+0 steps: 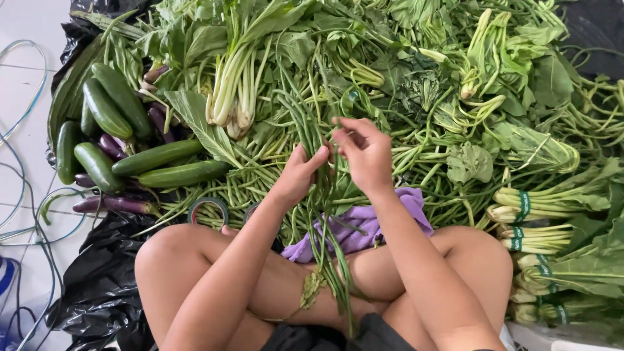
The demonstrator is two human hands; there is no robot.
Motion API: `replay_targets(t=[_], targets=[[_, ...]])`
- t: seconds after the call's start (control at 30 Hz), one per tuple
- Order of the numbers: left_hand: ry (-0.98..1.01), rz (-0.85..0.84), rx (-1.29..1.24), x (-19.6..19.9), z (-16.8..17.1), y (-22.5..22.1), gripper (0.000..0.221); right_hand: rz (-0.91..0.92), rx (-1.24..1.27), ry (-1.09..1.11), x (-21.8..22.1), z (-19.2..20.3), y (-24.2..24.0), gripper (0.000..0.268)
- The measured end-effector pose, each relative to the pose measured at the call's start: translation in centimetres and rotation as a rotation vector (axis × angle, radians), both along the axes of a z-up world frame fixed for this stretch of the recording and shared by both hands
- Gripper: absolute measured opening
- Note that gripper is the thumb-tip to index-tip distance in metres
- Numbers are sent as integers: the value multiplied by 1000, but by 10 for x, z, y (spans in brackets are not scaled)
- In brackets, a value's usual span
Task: Bundling long green beans using adhesive tape and scissors while sitting on the floor among other produce.
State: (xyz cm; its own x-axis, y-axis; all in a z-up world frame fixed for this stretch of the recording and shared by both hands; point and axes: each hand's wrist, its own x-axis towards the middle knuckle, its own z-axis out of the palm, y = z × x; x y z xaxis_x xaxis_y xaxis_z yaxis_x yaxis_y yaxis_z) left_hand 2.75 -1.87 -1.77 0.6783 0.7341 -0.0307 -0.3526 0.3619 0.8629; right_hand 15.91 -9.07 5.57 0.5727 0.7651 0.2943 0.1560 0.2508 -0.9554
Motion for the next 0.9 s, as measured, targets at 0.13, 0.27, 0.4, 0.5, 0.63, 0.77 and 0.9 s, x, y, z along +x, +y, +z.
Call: replay_targets(t=[0.13,0.27,0.4,0.5,0.63,0.77,0.9], targets=[[24,72,37,-2,-3,4,25,147,-74,-189,-10,-15,3,22],[-123,175,-72,-6,5,14,21,140,-211,-86,-15,-21,2,46],[-231,249,-132,-3,10,19,19,530,-363,-35,-22,-88,6,53],[-270,276,-140,-10,21,29,18,640,-411,22,-32,-60,0,62],[-364,412,-125,-28,44,50,15,742,-567,98,-26,-40,8,28],[-440,506,-135,-55,67,66,16,743,-650,312,-13,-28,2,16],[-504,510,-212,-61,70,65,18,823,-627,264,-9,8,-15,14]])
